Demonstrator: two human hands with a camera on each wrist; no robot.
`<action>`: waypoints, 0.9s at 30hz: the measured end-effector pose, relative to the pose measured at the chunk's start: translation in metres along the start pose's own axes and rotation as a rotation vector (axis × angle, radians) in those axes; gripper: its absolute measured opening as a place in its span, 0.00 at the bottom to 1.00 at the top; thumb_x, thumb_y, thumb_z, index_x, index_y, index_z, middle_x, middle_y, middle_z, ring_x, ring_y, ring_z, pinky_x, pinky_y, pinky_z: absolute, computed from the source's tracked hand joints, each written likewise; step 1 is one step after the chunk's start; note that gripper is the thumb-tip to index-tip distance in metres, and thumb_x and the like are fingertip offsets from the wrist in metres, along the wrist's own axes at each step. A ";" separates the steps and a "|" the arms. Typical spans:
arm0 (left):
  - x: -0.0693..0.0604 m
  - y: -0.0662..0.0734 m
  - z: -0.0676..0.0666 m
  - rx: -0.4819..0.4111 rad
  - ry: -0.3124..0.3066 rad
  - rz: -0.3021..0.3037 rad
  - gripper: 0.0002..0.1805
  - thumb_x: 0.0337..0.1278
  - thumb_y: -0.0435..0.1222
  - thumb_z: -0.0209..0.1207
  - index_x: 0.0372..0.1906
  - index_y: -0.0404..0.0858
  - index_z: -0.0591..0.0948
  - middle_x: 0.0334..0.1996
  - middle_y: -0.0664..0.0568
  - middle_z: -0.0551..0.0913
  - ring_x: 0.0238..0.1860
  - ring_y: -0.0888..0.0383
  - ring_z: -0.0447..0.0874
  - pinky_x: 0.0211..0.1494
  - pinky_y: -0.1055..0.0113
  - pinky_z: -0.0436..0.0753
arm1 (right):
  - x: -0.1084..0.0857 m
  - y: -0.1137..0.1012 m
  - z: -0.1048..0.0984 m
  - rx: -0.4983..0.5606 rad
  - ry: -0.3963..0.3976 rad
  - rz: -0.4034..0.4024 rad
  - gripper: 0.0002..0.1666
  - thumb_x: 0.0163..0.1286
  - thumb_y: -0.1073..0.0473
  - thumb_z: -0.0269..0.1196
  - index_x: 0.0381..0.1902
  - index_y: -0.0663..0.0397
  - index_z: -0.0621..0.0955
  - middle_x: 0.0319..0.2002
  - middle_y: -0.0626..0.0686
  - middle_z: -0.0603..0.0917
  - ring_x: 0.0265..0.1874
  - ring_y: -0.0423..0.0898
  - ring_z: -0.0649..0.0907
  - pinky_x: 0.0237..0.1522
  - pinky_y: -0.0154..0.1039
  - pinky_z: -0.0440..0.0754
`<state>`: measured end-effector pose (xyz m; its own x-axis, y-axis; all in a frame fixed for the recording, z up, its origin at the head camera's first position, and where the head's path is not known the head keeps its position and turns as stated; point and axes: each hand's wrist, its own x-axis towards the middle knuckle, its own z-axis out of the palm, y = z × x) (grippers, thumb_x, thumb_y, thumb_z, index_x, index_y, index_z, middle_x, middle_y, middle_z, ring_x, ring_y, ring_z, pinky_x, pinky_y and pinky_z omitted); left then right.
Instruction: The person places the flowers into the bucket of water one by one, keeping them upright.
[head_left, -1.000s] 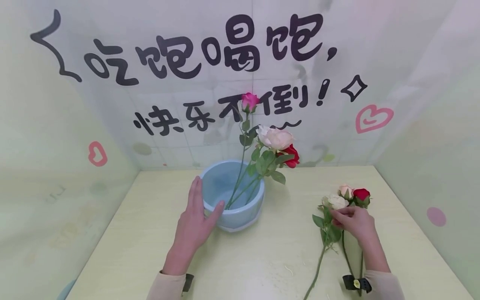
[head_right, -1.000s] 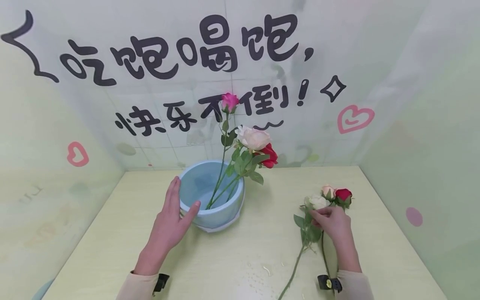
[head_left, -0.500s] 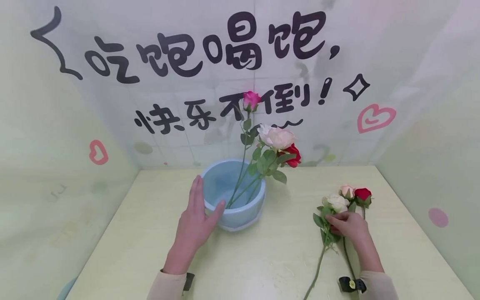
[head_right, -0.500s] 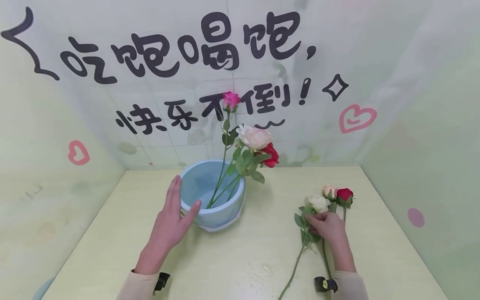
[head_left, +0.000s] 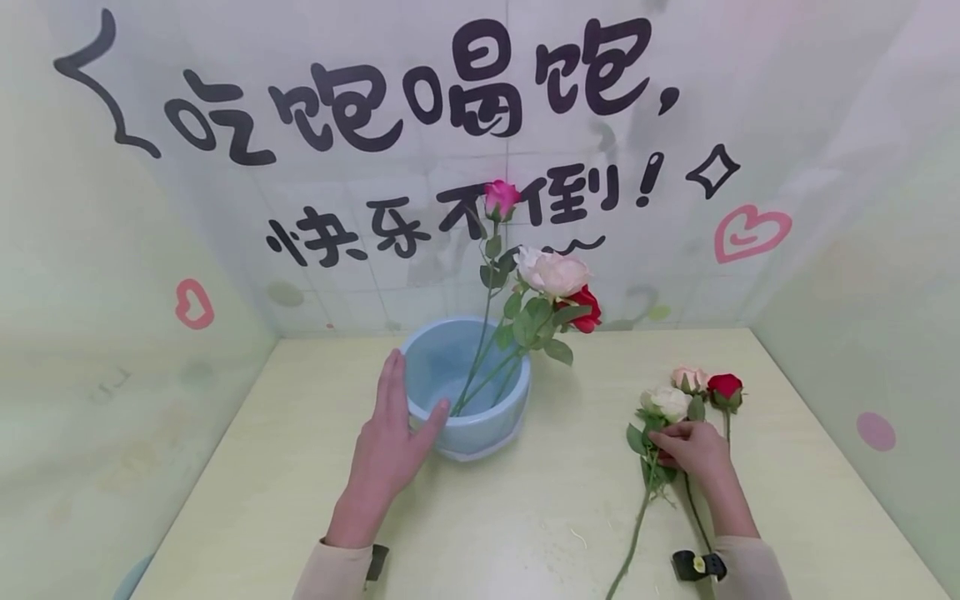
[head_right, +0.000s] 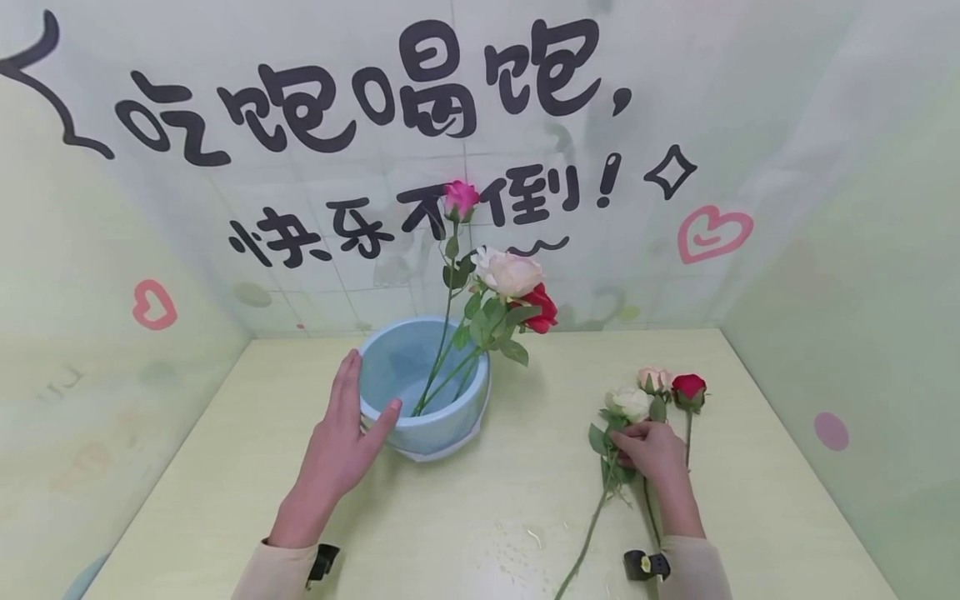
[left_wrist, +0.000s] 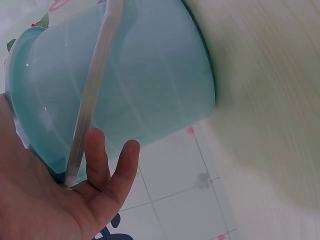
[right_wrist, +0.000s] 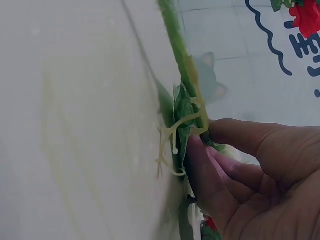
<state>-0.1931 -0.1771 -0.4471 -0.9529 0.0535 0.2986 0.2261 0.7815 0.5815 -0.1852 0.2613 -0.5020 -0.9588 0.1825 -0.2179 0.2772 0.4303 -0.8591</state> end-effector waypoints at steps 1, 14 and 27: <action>0.000 0.000 0.000 0.002 0.003 0.002 0.54 0.74 0.65 0.53 0.88 0.46 0.41 0.87 0.56 0.42 0.22 0.51 0.75 0.22 0.61 0.72 | 0.000 0.000 0.000 0.003 0.002 0.000 0.18 0.74 0.62 0.69 0.47 0.77 0.83 0.33 0.55 0.89 0.26 0.41 0.88 0.32 0.35 0.87; 0.000 0.000 0.000 -0.007 0.007 -0.004 0.53 0.73 0.65 0.53 0.88 0.45 0.43 0.87 0.59 0.42 0.19 0.53 0.73 0.21 0.61 0.71 | -0.001 0.005 -0.001 0.050 0.000 0.020 0.16 0.74 0.62 0.70 0.45 0.75 0.83 0.30 0.51 0.87 0.26 0.40 0.87 0.32 0.34 0.86; 0.000 0.001 0.001 -0.001 0.005 0.001 0.53 0.74 0.65 0.53 0.88 0.45 0.43 0.87 0.57 0.42 0.21 0.53 0.74 0.22 0.62 0.72 | -0.002 -0.007 -0.005 0.153 -0.041 -0.031 0.19 0.76 0.64 0.67 0.51 0.81 0.79 0.34 0.53 0.88 0.28 0.39 0.88 0.34 0.34 0.87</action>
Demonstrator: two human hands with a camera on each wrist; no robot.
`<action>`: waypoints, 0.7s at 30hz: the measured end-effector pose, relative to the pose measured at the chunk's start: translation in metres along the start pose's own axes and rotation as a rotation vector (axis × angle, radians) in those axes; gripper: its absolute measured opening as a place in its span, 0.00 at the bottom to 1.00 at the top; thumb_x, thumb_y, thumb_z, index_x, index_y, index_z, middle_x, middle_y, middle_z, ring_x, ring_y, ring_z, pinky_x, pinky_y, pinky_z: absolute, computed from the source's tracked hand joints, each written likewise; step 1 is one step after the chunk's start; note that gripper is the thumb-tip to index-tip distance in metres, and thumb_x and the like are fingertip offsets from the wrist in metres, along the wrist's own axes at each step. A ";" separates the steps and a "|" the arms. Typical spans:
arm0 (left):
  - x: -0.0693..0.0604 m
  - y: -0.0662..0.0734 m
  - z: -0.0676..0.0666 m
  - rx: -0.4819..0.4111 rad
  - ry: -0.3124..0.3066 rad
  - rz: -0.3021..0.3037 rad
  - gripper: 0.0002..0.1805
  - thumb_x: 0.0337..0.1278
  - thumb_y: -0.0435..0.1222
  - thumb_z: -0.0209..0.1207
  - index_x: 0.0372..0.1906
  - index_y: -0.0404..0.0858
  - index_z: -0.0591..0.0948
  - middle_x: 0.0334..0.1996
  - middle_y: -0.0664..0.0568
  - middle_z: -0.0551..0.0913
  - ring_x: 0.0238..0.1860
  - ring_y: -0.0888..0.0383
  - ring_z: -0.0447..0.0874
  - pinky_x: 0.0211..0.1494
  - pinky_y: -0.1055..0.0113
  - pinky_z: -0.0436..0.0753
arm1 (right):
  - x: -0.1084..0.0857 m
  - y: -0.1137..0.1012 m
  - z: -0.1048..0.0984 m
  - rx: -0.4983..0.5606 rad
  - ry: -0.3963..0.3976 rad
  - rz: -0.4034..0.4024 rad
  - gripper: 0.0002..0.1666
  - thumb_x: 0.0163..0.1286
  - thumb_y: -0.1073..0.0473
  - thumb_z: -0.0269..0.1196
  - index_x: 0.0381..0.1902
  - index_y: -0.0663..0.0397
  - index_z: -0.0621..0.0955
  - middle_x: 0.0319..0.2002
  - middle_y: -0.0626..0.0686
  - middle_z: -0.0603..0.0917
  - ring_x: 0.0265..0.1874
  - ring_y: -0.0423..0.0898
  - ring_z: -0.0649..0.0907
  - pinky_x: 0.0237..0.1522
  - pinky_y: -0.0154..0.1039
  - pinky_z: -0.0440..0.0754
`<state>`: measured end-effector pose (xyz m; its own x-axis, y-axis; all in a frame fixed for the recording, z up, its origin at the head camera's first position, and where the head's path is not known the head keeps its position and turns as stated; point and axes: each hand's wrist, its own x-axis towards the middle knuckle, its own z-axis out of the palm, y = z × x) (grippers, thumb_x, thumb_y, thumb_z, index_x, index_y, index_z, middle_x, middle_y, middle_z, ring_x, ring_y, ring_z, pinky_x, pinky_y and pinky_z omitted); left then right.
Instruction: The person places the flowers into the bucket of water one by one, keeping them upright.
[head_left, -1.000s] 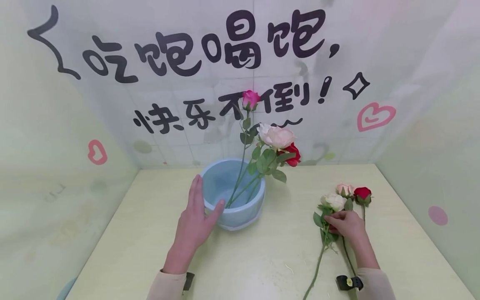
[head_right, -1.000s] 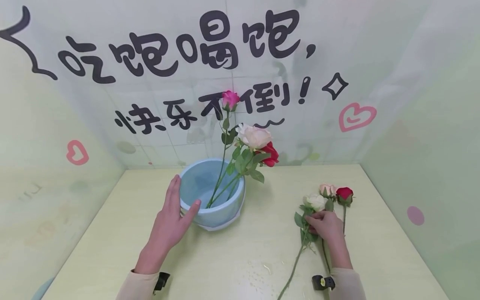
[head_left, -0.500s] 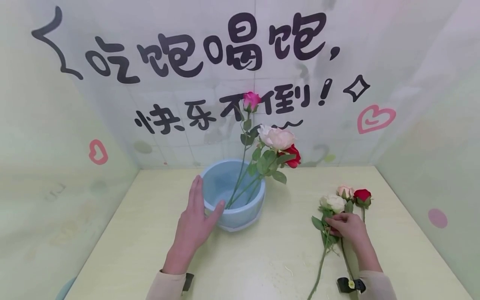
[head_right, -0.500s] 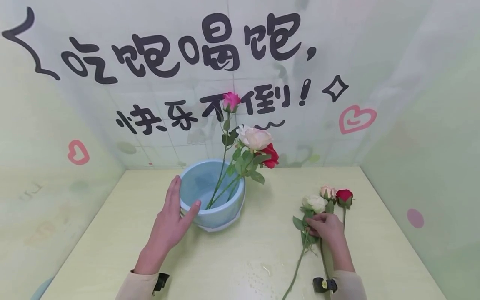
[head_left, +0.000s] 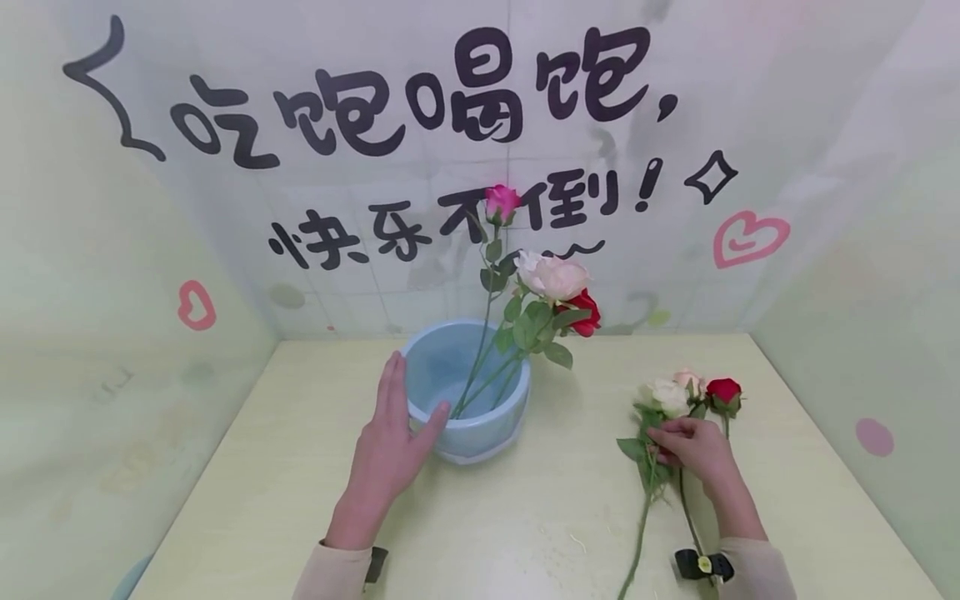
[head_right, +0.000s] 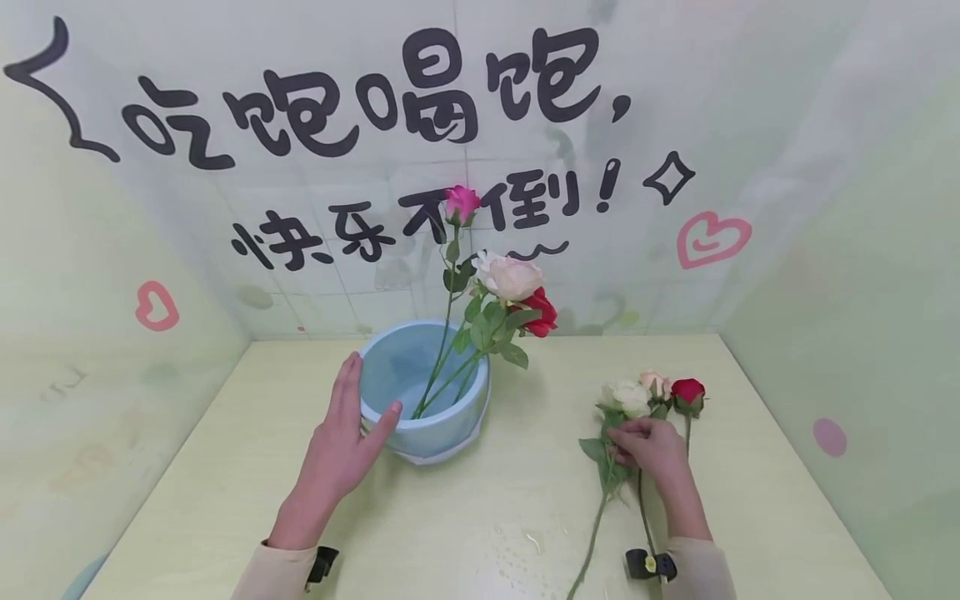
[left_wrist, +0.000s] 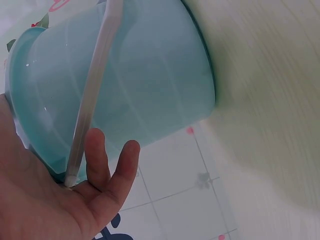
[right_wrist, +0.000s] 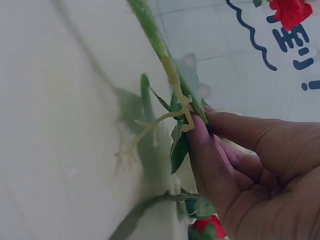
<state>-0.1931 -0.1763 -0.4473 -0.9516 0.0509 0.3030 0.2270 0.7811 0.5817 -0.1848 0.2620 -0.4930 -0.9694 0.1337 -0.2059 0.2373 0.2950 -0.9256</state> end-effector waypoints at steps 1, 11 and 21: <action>0.000 0.000 0.000 0.001 0.000 0.002 0.53 0.74 0.65 0.53 0.88 0.45 0.43 0.87 0.57 0.42 0.21 0.53 0.74 0.22 0.62 0.72 | 0.000 -0.003 0.000 0.011 -0.002 -0.013 0.19 0.76 0.65 0.67 0.52 0.81 0.78 0.34 0.53 0.88 0.28 0.39 0.88 0.35 0.34 0.87; -0.001 0.000 -0.001 0.004 -0.008 -0.008 0.53 0.74 0.65 0.52 0.88 0.47 0.40 0.87 0.55 0.43 0.23 0.51 0.76 0.23 0.62 0.73 | -0.003 -0.035 0.000 0.112 0.014 -0.102 0.26 0.77 0.64 0.66 0.61 0.82 0.75 0.36 0.49 0.87 0.32 0.37 0.89 0.39 0.35 0.88; 0.000 -0.001 -0.001 -0.004 0.003 0.004 0.53 0.74 0.65 0.53 0.88 0.47 0.41 0.87 0.57 0.42 0.21 0.52 0.74 0.21 0.62 0.72 | -0.007 -0.066 0.004 0.111 0.103 -0.221 0.25 0.75 0.61 0.69 0.58 0.79 0.78 0.35 0.47 0.89 0.30 0.36 0.89 0.39 0.34 0.88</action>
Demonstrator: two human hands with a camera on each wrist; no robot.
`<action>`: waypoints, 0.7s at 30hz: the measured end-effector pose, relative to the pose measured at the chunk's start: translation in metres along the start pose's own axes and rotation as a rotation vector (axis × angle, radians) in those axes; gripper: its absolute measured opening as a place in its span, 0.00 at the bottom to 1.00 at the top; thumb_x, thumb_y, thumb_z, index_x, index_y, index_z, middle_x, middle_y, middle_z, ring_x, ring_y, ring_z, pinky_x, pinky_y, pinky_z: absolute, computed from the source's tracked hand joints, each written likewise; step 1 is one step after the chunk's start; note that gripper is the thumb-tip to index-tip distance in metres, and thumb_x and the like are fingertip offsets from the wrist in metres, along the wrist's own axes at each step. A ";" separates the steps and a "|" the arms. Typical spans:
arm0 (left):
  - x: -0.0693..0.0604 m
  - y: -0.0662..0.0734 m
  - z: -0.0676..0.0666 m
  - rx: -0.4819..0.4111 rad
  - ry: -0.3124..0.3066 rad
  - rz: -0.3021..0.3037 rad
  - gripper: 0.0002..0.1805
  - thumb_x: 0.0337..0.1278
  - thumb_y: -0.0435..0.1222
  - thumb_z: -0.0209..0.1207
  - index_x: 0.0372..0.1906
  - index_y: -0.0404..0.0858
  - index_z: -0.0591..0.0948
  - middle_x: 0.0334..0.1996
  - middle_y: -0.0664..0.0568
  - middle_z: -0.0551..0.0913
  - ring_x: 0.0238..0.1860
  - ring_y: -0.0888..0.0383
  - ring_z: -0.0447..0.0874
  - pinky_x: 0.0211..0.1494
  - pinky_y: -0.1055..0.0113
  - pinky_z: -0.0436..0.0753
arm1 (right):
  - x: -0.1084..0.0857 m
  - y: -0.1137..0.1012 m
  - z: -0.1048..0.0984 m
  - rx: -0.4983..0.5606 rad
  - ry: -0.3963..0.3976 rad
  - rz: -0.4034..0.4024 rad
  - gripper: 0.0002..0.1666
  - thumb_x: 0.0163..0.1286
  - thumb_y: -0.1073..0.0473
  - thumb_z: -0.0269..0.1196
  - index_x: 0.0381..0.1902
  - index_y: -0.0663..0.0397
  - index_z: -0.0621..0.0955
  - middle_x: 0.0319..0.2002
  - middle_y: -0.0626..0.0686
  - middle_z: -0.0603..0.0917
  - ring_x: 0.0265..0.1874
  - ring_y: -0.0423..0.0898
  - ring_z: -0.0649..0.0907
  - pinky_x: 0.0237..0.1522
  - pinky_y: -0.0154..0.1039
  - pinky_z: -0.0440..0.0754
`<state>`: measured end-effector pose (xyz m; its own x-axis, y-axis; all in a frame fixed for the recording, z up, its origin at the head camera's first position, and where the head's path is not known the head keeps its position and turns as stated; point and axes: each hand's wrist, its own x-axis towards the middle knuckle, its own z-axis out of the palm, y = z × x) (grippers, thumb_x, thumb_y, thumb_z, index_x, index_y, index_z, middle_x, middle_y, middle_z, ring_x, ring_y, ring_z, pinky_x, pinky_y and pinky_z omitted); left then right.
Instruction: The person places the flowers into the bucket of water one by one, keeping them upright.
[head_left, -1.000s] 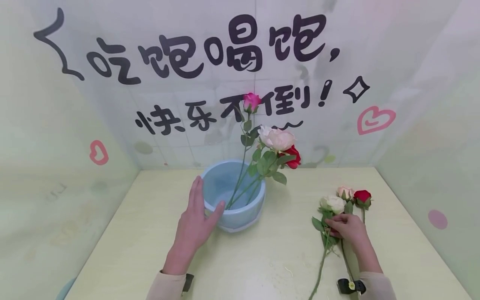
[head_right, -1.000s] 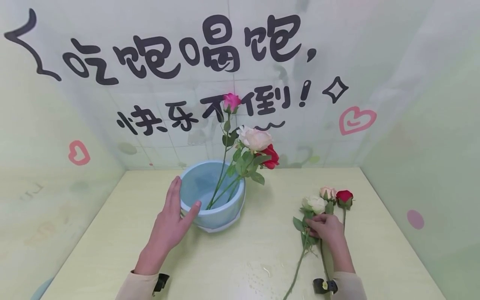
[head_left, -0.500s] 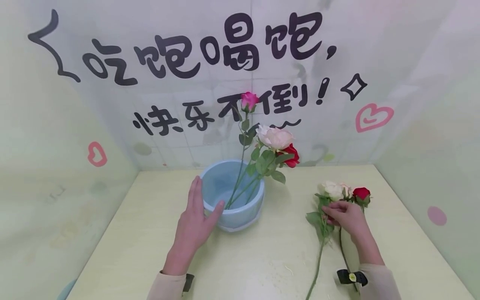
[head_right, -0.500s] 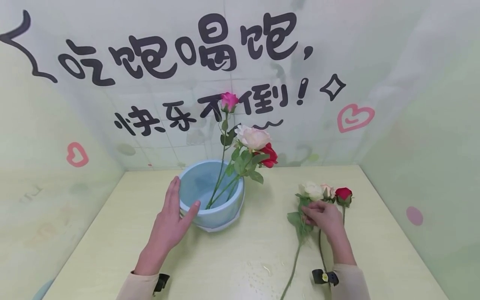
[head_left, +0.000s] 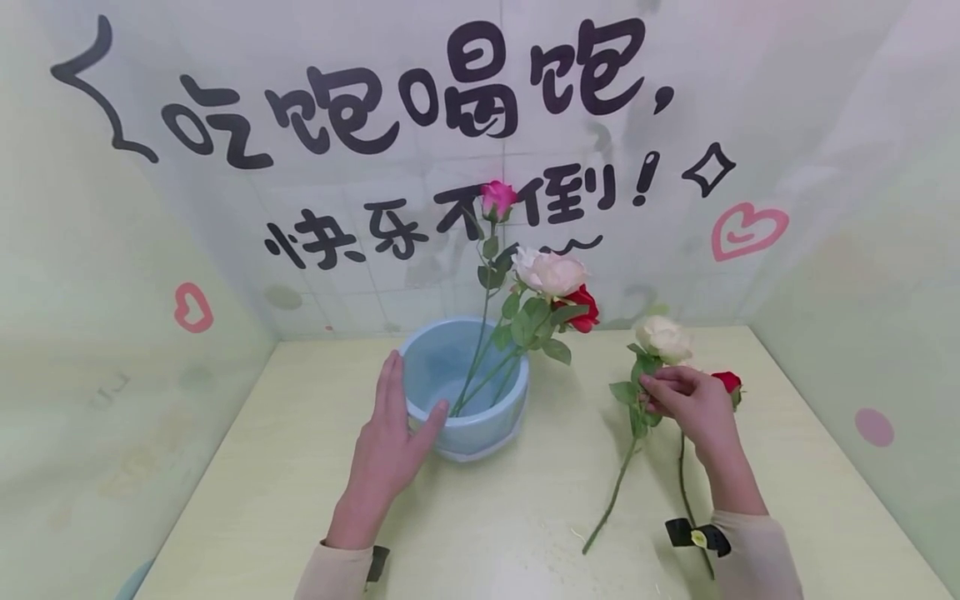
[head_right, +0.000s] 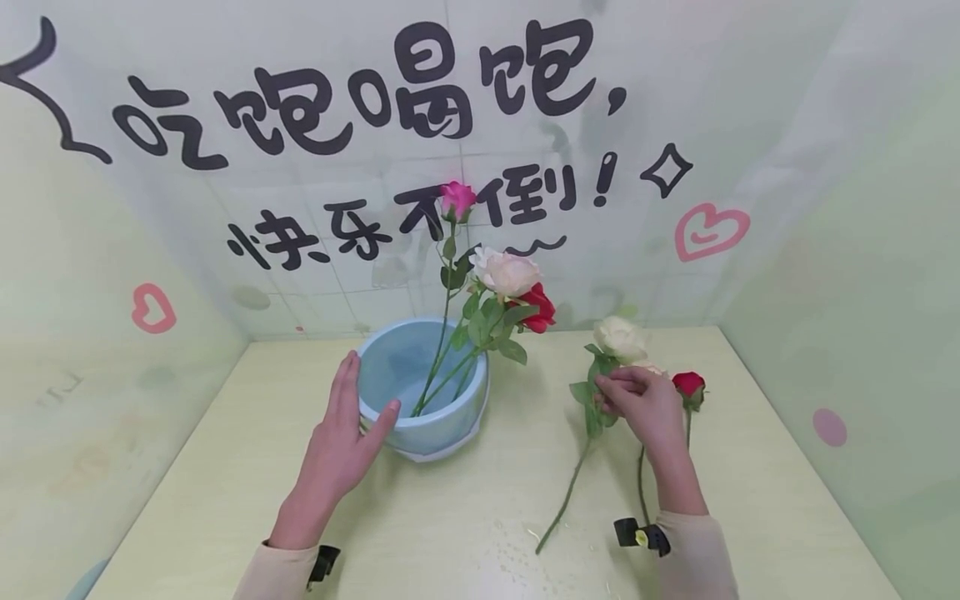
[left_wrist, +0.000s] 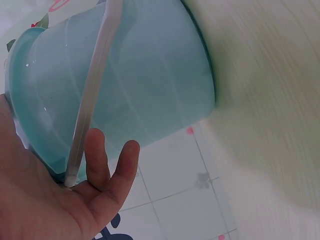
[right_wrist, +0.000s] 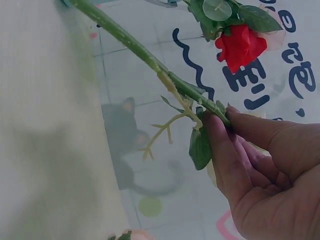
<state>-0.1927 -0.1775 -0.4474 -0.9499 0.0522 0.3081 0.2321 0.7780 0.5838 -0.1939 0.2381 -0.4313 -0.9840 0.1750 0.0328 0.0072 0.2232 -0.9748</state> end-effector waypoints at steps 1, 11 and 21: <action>0.000 0.000 0.000 0.000 -0.001 -0.001 0.53 0.74 0.65 0.53 0.88 0.47 0.41 0.87 0.57 0.42 0.21 0.52 0.74 0.21 0.61 0.72 | 0.000 -0.002 0.001 0.000 0.007 -0.006 0.24 0.75 0.61 0.69 0.57 0.78 0.79 0.35 0.48 0.89 0.30 0.36 0.89 0.39 0.34 0.88; 0.000 0.000 0.000 -0.005 -0.004 -0.005 0.53 0.74 0.65 0.52 0.88 0.48 0.40 0.87 0.58 0.41 0.22 0.52 0.75 0.22 0.61 0.72 | -0.002 -0.024 0.008 0.015 0.071 -0.085 0.23 0.74 0.60 0.71 0.55 0.77 0.81 0.34 0.44 0.89 0.30 0.36 0.89 0.38 0.34 0.88; 0.000 -0.001 0.000 -0.009 0.001 0.000 0.52 0.74 0.65 0.52 0.88 0.48 0.41 0.87 0.57 0.43 0.21 0.53 0.74 0.22 0.62 0.71 | -0.005 -0.043 0.019 0.108 0.130 -0.198 0.19 0.71 0.62 0.73 0.49 0.75 0.83 0.32 0.43 0.90 0.27 0.38 0.89 0.36 0.33 0.87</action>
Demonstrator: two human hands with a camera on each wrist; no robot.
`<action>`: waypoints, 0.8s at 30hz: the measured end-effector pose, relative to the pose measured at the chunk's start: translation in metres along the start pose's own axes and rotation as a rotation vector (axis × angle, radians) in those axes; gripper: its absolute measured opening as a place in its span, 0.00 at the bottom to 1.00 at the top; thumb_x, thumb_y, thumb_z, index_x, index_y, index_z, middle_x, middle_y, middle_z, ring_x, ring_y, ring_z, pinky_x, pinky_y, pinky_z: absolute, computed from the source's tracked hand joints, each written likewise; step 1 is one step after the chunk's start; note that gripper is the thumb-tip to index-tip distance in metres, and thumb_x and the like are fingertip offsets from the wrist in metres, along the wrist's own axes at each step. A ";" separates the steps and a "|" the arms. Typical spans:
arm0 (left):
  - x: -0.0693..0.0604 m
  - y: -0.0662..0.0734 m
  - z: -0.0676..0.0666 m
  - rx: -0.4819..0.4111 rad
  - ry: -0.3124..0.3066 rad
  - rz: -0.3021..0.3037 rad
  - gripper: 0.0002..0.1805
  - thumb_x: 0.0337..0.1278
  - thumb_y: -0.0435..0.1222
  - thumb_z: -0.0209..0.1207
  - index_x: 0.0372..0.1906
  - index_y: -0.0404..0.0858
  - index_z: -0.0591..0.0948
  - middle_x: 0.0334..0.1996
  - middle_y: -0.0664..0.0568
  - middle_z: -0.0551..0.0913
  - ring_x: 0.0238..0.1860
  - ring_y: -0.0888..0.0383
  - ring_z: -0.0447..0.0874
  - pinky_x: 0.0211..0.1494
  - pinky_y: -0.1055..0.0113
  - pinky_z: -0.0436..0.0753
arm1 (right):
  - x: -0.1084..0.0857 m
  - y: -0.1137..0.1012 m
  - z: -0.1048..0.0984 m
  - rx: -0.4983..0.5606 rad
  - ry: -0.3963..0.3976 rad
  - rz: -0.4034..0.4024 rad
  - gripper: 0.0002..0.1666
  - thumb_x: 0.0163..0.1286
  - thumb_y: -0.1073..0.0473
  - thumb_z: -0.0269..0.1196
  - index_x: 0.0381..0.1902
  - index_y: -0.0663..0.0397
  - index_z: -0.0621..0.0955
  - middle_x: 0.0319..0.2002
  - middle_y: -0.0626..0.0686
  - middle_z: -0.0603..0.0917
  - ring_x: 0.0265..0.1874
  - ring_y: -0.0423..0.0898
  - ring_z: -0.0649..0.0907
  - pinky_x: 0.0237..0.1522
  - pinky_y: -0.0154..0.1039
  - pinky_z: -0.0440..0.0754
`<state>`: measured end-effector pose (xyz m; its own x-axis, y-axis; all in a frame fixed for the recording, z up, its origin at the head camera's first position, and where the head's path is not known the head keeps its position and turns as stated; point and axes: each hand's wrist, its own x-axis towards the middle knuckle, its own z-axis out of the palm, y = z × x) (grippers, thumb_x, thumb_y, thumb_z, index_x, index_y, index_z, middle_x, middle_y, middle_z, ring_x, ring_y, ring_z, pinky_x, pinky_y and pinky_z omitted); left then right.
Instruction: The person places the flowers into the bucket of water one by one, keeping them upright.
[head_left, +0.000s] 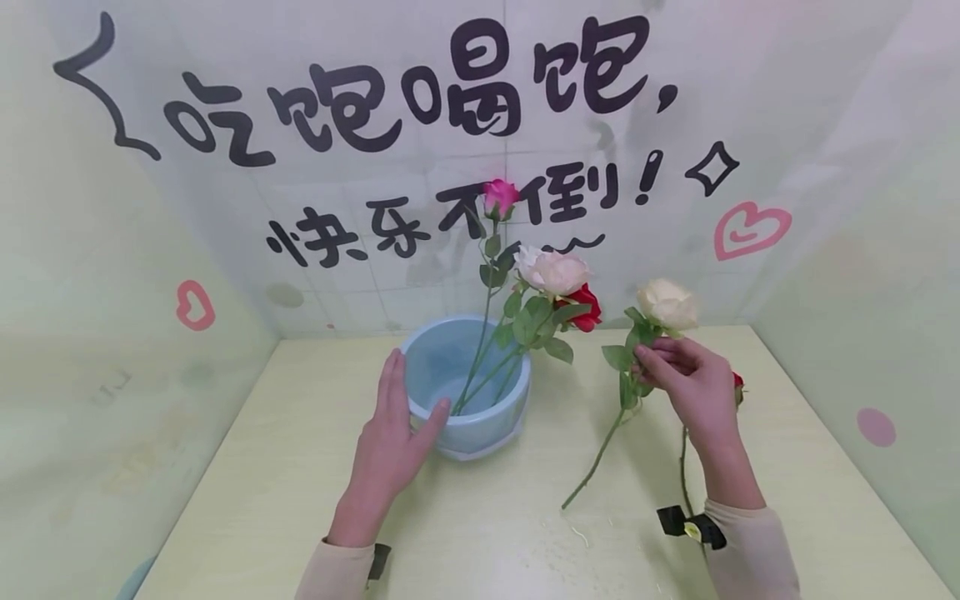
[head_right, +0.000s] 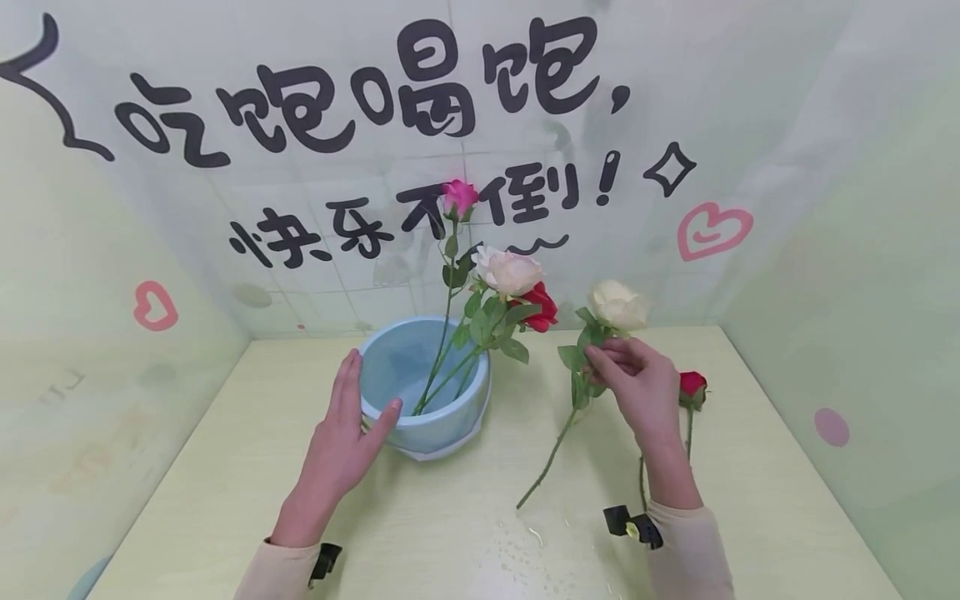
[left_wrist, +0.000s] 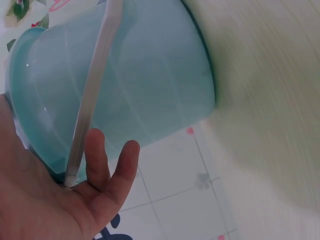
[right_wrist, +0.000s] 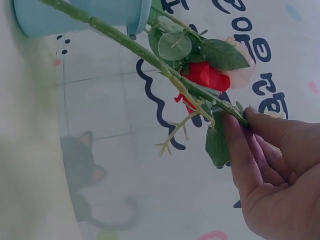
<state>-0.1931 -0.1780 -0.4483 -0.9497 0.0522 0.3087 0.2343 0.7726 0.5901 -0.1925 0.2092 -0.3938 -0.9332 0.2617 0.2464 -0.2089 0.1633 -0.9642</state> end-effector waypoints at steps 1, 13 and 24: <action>0.000 0.000 0.000 0.000 0.001 0.002 0.52 0.74 0.65 0.52 0.88 0.47 0.41 0.87 0.57 0.42 0.21 0.53 0.74 0.22 0.61 0.71 | 0.000 -0.003 0.001 0.002 0.005 -0.011 0.18 0.71 0.62 0.73 0.48 0.74 0.83 0.32 0.43 0.90 0.27 0.38 0.89 0.36 0.33 0.87; 0.002 0.001 -0.001 0.004 0.002 -0.007 0.53 0.74 0.66 0.52 0.88 0.48 0.41 0.87 0.60 0.41 0.21 0.53 0.74 0.22 0.61 0.70 | -0.010 -0.052 0.019 0.183 0.038 -0.118 0.14 0.66 0.65 0.76 0.45 0.70 0.87 0.34 0.53 0.91 0.28 0.44 0.91 0.36 0.37 0.88; 0.000 0.000 0.001 -0.019 -0.012 -0.025 0.53 0.73 0.67 0.51 0.88 0.49 0.40 0.86 0.62 0.40 0.18 0.55 0.71 0.20 0.60 0.70 | -0.010 -0.094 0.037 0.408 0.104 -0.249 0.12 0.65 0.73 0.74 0.45 0.75 0.87 0.35 0.60 0.90 0.25 0.47 0.90 0.35 0.41 0.89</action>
<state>-0.1936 -0.1773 -0.4483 -0.9577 0.0409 0.2850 0.2144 0.7619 0.6112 -0.1745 0.1557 -0.3090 -0.8107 0.3590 0.4625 -0.5387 -0.1481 -0.8294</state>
